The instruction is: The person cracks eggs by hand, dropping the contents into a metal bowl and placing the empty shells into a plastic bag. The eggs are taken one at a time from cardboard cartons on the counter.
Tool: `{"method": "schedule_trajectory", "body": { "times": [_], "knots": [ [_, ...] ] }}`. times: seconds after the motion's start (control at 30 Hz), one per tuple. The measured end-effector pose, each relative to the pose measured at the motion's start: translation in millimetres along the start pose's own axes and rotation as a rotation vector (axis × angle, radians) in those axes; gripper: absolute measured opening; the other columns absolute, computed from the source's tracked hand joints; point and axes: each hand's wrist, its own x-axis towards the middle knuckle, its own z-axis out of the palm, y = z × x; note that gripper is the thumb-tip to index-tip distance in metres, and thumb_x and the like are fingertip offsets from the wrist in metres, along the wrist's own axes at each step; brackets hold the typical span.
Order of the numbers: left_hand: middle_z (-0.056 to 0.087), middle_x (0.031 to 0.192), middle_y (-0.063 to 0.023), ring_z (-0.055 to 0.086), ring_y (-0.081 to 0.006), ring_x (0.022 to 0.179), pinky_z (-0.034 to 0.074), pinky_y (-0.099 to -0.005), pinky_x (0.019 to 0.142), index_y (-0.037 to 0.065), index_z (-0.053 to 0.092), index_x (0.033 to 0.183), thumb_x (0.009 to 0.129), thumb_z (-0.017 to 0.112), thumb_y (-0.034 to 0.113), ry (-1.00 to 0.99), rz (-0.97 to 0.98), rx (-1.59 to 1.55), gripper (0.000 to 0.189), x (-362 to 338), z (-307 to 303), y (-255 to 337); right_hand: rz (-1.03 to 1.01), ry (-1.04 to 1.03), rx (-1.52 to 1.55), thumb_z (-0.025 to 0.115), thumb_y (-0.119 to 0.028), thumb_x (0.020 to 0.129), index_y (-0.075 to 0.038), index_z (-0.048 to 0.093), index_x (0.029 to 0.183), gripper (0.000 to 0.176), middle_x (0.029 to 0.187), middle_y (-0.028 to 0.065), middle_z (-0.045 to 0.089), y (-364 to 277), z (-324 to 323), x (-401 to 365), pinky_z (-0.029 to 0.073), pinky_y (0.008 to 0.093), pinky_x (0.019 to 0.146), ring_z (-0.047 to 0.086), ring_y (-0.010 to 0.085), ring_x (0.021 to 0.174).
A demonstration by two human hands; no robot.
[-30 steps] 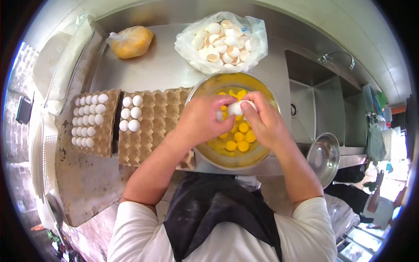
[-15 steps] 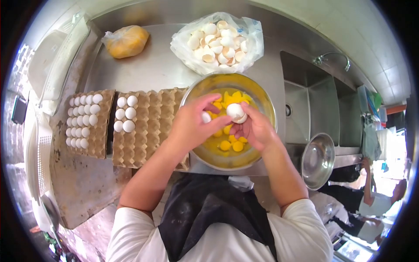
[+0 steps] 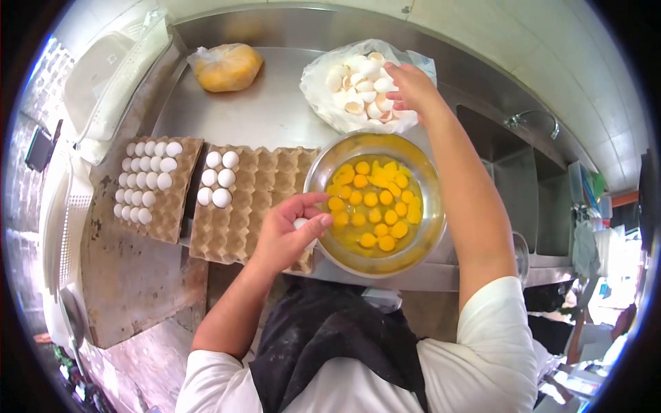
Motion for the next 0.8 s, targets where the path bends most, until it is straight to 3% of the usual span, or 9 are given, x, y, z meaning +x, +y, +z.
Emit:
{"method": "schedule_trajectory", "body": {
  "times": [0.07,0.13,0.23,0.33,0.4,0.5,0.67,0.73,0.8],
  "knots": [
    [0.069,0.095,-0.0074,0.064,-0.0117,0.079,0.05,-0.0252,0.075,-0.003,0.057,0.128,0.095,0.066,0.021,0.02,0.001,0.019,0.042,-2.9,-4.5,-2.3,-0.028,0.095,-0.071,0.058,-0.046,0.096,0.001,0.046,0.139,0.065,0.115,0.0148,0.066,3.2,5.0,-1.2,0.054,0.0331,0.074,0.066,0.0204,0.103],
    [0.069,0.099,-0.0093,0.065,-0.0133,0.081,0.051,-0.0266,0.077,-0.003,0.056,0.129,0.098,0.062,0.026,0.047,-0.001,0.032,0.043,-5.8,-5.7,-0.2,-0.279,0.102,-0.014,0.061,-0.038,0.095,0.0,0.048,0.139,0.059,0.112,0.0127,0.067,11.7,12.3,-29.3,0.054,0.0324,0.075,0.065,0.0178,0.1],
    [0.062,0.121,-0.0153,0.065,-0.021,0.097,0.054,-0.0345,0.085,0.001,0.047,0.138,0.104,0.037,0.052,0.147,-0.102,-0.322,0.063,-6.4,-6.8,2.1,-0.31,-0.21,-0.064,0.066,-0.032,0.093,-0.004,0.052,0.138,0.054,0.116,0.0096,0.068,40.5,31.5,-102.0,0.053,0.0305,0.078,0.065,0.015,0.093],
    [0.059,0.126,-0.0129,0.062,-0.0229,0.106,0.053,-0.0381,0.089,0.003,0.047,0.139,0.103,0.036,0.054,0.127,-0.173,-0.595,0.062,-4.0,-1.9,4.9,-0.43,-0.379,-0.337,0.069,-0.029,0.091,-0.008,0.06,0.13,0.046,0.119,0.0103,0.067,34.7,53.2,-193.8,0.054,0.032,0.078,0.066,0.0203,0.086],
    [0.057,0.129,-0.0109,0.058,-0.0245,0.114,0.05,-0.0405,0.095,0.006,0.047,0.139,0.103,0.034,0.056,0.059,-0.169,-0.656,0.062,-3.1,2.4,-2.2,-0.701,-0.269,-0.274,0.069,-0.026,0.09,-0.008,0.06,0.129,0.043,0.122,0.0131,0.065,59.2,74.7,-221.4,0.054,0.0339,0.077,0.066,0.0237,0.086],
    [0.055,0.135,-0.0093,0.054,-0.0233,0.123,0.045,-0.0407,0.102,0.007,0.043,0.144,0.103,0.033,0.057,-0.054,-0.252,-0.659,0.066,-11.4,16.8,7.9,-0.789,-0.126,-0.431,0.068,-0.022,0.091,-0.007,0.058,0.131,0.044,0.122,0.0141,0.064,76.8,69.1,-235.0,0.054,0.0338,0.078,0.066,0.0252,0.09],
    [0.05,0.143,-0.0097,0.051,-0.0201,0.127,0.044,-0.0367,0.102,0.005,0.04,0.147,0.102,0.046,0.047,-0.224,-0.282,-0.48,0.062,-23.5,17.3,18.4,-0.384,0.041,-0.033,0.066,-0.015,0.095,-0.001,0.055,0.13,0.039,0.115,0.0112,0.061,106.8,45.1,-285.1,0.052,0.0285,0.079,0.062,0.0165,0.096],
    [0.053,0.141,-0.011,0.053,-0.0201,0.125,0.044,-0.0351,0.101,0.004,0.041,0.146,0.099,0.054,0.037,-0.323,-0.101,-0.175,0.059,-23.2,12.3,22.0,-0.255,0.327,0.292,0.066,-0.016,0.096,0.001,0.053,0.133,0.042,0.115,0.0103,0.06,139.6,30.7,-300.9,0.051,0.0262,0.078,0.058,0.0121,0.096],
    [0.058,0.135,-0.0119,0.057,-0.0211,0.118,0.046,-0.0349,0.097,0.003,0.044,0.144,0.097,0.058,0.032,-0.33,-0.129,-0.222,0.057,-23.2,0.8,17.2,-0.27,0.484,0.137,0.066,-0.015,0.095,0.001,0.053,0.133,0.043,0.115,0.0118,0.06,184.3,13.7,-312.6,0.051,0.026,0.077,0.059,0.0139,0.096]
  ]
}}
